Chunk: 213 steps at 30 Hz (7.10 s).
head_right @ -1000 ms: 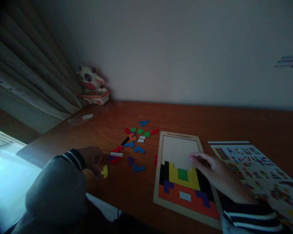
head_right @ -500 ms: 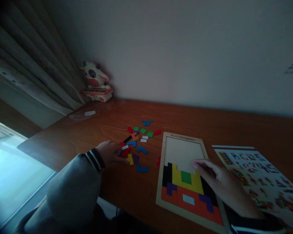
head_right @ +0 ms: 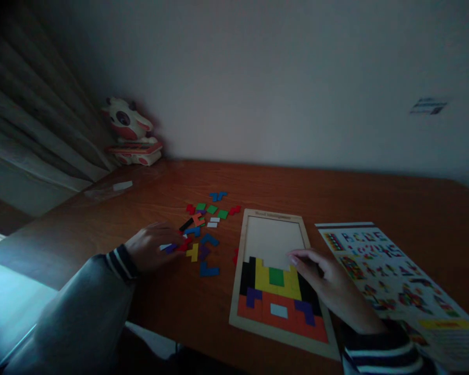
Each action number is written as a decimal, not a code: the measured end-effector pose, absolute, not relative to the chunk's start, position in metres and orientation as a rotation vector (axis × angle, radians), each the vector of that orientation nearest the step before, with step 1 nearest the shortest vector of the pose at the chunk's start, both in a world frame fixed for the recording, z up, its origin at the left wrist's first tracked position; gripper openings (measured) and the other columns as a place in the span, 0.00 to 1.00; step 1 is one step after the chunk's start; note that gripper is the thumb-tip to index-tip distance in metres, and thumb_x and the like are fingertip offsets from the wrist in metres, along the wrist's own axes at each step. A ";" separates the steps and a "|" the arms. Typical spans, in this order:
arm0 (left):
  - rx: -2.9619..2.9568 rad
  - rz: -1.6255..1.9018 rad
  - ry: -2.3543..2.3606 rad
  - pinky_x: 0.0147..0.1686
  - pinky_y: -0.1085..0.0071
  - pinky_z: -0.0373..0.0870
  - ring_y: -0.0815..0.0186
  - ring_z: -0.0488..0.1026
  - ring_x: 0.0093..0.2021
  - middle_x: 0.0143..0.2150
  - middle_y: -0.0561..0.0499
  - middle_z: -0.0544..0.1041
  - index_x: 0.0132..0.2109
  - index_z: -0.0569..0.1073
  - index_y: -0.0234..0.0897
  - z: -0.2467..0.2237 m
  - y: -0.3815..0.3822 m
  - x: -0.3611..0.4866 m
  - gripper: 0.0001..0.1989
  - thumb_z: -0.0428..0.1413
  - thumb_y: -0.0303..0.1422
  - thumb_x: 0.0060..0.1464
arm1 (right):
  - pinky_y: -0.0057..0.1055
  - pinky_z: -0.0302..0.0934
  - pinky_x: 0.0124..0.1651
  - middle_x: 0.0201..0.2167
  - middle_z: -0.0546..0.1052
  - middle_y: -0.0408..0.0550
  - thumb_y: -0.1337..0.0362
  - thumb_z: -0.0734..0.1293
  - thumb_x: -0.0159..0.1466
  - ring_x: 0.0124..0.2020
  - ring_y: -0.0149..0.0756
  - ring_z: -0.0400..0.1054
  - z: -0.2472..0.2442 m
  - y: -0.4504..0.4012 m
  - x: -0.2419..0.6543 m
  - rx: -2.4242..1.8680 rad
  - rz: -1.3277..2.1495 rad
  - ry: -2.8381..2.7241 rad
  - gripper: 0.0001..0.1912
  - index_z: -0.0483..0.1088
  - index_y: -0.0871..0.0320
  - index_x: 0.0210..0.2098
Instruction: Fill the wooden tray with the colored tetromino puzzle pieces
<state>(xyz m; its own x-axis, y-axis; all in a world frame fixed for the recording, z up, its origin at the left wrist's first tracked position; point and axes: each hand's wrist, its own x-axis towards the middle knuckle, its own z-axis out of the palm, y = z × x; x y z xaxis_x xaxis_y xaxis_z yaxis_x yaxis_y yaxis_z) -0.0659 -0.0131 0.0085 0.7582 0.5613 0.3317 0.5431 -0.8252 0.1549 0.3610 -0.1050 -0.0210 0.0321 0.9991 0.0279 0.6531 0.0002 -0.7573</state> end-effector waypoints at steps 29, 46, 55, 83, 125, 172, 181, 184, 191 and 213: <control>2.940 0.568 0.817 0.46 0.65 0.76 0.63 0.78 0.44 0.43 0.49 0.82 0.48 0.78 0.42 -0.007 -0.014 -0.056 0.11 0.53 0.34 0.63 | 0.35 0.68 0.47 0.40 0.81 0.46 0.48 0.61 0.65 0.43 0.42 0.76 0.014 -0.099 0.323 -1.631 0.560 -1.834 0.17 0.76 0.51 0.41; 2.947 0.572 0.748 0.46 0.64 0.76 0.63 0.78 0.45 0.46 0.47 0.81 0.48 0.77 0.40 -0.007 -0.017 -0.046 0.12 0.50 0.31 0.65 | 0.51 0.62 0.49 0.46 0.79 0.52 0.68 0.67 0.60 0.46 0.48 0.72 0.000 -0.096 0.248 -1.503 0.174 -2.280 0.20 0.70 0.55 0.52; 2.884 0.528 0.709 0.51 0.60 0.74 0.61 0.75 0.49 0.51 0.49 0.79 0.53 0.75 0.41 -0.009 -0.021 -0.043 0.16 0.50 0.28 0.61 | 0.54 0.54 0.55 0.54 0.76 0.51 0.71 0.63 0.64 0.54 0.47 0.69 -0.009 -0.101 0.237 -1.446 0.208 -2.288 0.19 0.69 0.51 0.53; 2.947 0.760 0.757 0.41 0.71 0.78 0.66 0.79 0.40 0.43 0.46 0.81 0.54 0.73 0.38 -0.016 -0.015 -0.044 0.13 0.50 0.31 0.65 | 0.41 0.66 0.51 0.42 0.76 0.51 0.67 0.67 0.63 0.45 0.43 0.69 0.001 -0.099 0.219 -1.334 0.431 -2.327 0.10 0.74 0.59 0.45; 1.918 0.682 1.004 0.26 0.76 0.67 0.70 0.74 0.27 0.33 0.50 0.81 0.39 0.74 0.35 -0.005 -0.029 0.151 0.12 0.60 0.40 0.56 | 0.37 0.71 0.41 0.36 0.81 0.48 0.52 0.68 0.59 0.38 0.40 0.76 -0.005 -0.094 0.367 -1.553 0.899 -1.373 0.16 0.73 0.55 0.42; 2.813 0.806 0.361 0.48 0.60 0.77 0.57 0.77 0.49 0.49 0.43 0.80 0.49 0.77 0.34 -0.015 -0.050 0.138 0.14 0.50 0.28 0.60 | 0.39 0.66 0.47 0.38 0.75 0.48 0.62 0.67 0.63 0.42 0.40 0.71 -0.023 -0.092 0.376 -1.515 0.546 -1.917 0.05 0.76 0.52 0.36; 2.755 0.871 0.344 0.52 0.59 0.75 0.57 0.77 0.50 0.48 0.43 0.80 0.48 0.77 0.36 -0.026 -0.049 0.137 0.13 0.52 0.27 0.60 | 0.37 0.67 0.44 0.36 0.76 0.47 0.62 0.70 0.61 0.39 0.39 0.72 -0.023 -0.092 0.374 -1.524 0.521 -1.915 0.04 0.75 0.53 0.36; 2.734 0.866 0.332 0.53 0.58 0.75 0.57 0.77 0.50 0.48 0.43 0.80 0.49 0.77 0.36 -0.028 -0.049 0.136 0.13 0.52 0.27 0.60 | 0.37 0.68 0.43 0.36 0.77 0.47 0.61 0.70 0.60 0.38 0.39 0.72 -0.026 -0.091 0.374 -1.517 0.513 -1.918 0.05 0.75 0.54 0.35; 2.724 0.890 0.298 0.53 0.61 0.75 0.58 0.76 0.52 0.48 0.41 0.80 0.48 0.77 0.33 -0.028 -0.049 0.137 0.12 0.51 0.25 0.61 | 0.35 0.68 0.40 0.35 0.77 0.48 0.56 0.69 0.61 0.36 0.38 0.73 -0.022 -0.093 0.372 -1.530 0.576 -1.859 0.10 0.74 0.55 0.36; 2.811 1.063 1.061 0.47 0.62 0.76 0.61 0.78 0.43 0.46 0.46 0.80 0.46 0.77 0.38 0.002 0.009 0.024 0.10 0.54 0.32 0.60 | 0.37 0.66 0.43 0.37 0.81 0.51 0.48 0.60 0.65 0.39 0.43 0.74 -0.011 -0.089 0.396 -1.747 0.633 -1.645 0.19 0.75 0.56 0.39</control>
